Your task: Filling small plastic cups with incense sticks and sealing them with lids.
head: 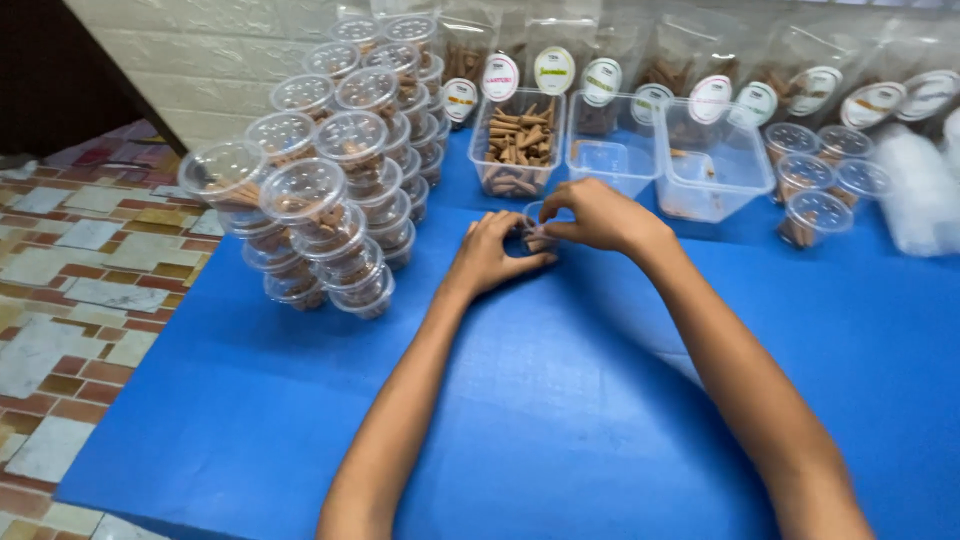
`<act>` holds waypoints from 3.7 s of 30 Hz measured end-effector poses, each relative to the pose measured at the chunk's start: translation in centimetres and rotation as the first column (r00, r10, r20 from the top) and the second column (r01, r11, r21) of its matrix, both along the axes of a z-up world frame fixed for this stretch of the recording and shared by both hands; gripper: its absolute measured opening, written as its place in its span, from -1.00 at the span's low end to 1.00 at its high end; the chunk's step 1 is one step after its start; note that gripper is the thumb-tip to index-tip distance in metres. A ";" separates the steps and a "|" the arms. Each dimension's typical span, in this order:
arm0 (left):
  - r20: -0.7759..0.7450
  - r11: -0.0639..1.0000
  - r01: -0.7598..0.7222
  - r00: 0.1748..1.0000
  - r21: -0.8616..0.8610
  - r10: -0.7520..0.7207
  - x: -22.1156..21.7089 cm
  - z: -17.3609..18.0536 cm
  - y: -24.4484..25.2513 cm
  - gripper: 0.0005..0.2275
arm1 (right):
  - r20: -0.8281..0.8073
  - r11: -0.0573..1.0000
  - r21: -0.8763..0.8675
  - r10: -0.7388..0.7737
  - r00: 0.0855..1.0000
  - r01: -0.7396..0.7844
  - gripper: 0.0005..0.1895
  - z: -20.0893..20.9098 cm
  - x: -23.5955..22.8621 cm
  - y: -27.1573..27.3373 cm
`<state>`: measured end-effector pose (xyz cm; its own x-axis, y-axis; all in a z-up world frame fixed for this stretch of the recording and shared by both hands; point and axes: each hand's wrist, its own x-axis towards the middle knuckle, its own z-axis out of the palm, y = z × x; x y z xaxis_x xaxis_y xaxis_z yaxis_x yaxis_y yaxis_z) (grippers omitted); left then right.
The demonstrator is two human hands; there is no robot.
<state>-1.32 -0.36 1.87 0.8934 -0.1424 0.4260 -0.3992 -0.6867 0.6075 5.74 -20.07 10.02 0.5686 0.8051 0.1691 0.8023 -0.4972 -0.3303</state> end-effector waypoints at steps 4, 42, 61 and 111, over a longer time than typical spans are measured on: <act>-0.036 0.998 0.060 0.998 0.016 -0.059 -0.1 -0.5 -2.3 -0.51 | -0.063 0.995 0.100 0.015 0.998 -0.009 -0.80 -0.3 -3.1 -5.0; 0.063 0.949 0.297 0.950 0.106 -0.305 6.7 -2.9 -42.3 -0.46 | 0.496 0.574 0.024 -0.718 0.489 0.819 -0.62 2.4 7.2 -50.8; -0.005 0.949 0.298 0.954 0.100 -0.299 6.5 -2.4 -42.2 -0.50 | 0.749 0.429 -0.304 -0.444 0.492 0.851 -0.66 -1.0 14.4 -54.5; 0.321 0.890 0.228 0.942 -0.395 -0.099 1.6 4.3 -20.0 -0.72 | -0.336 0.558 0.725 -0.224 0.915 0.403 -0.87 -0.9 -3.2 -22.1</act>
